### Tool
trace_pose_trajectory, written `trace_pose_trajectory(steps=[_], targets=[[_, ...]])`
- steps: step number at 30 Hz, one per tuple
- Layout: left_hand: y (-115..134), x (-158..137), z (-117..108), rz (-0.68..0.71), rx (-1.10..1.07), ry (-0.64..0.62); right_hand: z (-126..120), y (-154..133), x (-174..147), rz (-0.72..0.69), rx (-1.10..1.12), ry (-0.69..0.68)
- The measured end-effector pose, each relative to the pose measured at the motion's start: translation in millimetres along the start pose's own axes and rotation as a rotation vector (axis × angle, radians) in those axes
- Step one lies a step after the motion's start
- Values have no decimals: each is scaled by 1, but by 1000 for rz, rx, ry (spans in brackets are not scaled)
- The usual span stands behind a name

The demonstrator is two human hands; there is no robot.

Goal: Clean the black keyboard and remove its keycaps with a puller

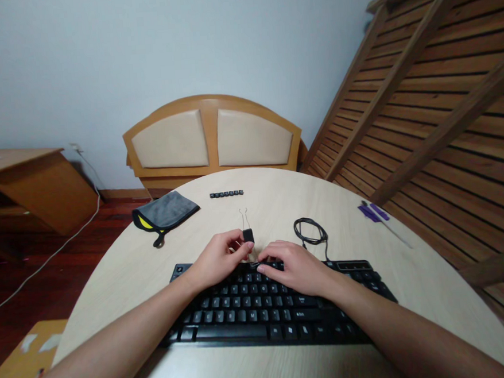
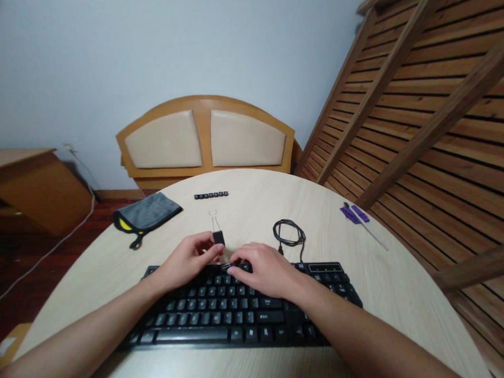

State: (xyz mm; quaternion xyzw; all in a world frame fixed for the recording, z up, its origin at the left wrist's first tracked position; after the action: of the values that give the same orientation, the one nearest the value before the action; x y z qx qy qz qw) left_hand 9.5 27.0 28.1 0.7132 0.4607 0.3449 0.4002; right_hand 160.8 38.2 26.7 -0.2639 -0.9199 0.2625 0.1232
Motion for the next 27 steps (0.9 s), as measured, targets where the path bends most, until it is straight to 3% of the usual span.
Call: trace_pose_trajectory(steps=[9, 27], targets=[[1, 0, -3, -9, 88, -31, -2, -3, 2, -2, -16, 16], [0, 0, -2, 20, 14, -129, -2, -9, 1, -68, -24, 48]])
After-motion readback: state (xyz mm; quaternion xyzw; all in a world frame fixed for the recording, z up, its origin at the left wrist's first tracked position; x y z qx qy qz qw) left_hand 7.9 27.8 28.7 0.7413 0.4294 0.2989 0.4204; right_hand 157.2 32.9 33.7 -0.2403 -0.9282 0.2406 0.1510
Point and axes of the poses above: each hand's wrist, its own x-axis towards the middle knuckle, its own z-axis out of the palm, y = z × x, the point moved 7 cm from there along x, towards the middle knuckle, and after that the axes turned 8 degrees about -y, right-handed, at the moved point
